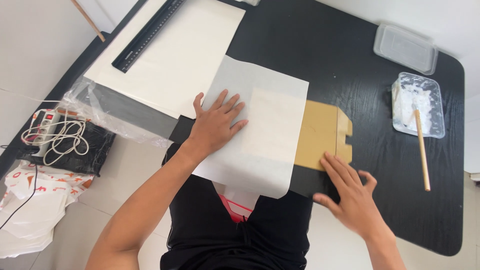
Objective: The person places a white sheet of paper on a table and positions a cardboard template on top. They fold the edges of the paper over the template and press them down. Then, using a brush, they apply white glue from a container onto the folded paper edges.
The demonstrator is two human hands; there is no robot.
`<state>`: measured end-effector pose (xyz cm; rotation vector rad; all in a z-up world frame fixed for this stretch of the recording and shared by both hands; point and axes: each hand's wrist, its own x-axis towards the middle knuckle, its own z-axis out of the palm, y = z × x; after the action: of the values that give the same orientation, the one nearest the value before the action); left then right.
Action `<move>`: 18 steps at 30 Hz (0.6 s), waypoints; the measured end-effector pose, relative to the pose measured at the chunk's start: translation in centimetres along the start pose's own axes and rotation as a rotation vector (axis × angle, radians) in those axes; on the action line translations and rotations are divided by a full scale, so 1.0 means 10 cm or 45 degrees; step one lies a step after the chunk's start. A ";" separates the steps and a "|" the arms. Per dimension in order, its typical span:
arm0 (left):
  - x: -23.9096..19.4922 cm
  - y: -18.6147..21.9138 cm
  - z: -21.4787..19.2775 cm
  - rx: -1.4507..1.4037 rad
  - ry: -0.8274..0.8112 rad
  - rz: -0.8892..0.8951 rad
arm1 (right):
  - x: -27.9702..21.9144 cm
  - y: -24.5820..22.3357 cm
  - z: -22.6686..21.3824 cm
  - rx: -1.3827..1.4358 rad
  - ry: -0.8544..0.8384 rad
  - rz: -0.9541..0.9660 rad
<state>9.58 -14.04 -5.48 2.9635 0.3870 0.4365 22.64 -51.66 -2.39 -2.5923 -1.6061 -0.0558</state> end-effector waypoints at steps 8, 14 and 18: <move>0.40 0.01 -0.05 -0.007 -0.305 0.059 | -0.96 0.18 0.33 -0.007 0.531 0.036; 0.71 0.05 -0.08 -0.105 -0.470 0.095 | -1.60 0.59 0.20 -0.013 0.725 0.133; 0.92 0.17 -0.06 -0.150 -0.555 0.235 | -2.44 1.43 0.41 0.187 0.858 0.494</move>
<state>18.30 -13.19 -2.18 2.8749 0.0387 -0.1697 24.52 -79.32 -9.21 -2.3435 -0.8352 -0.6682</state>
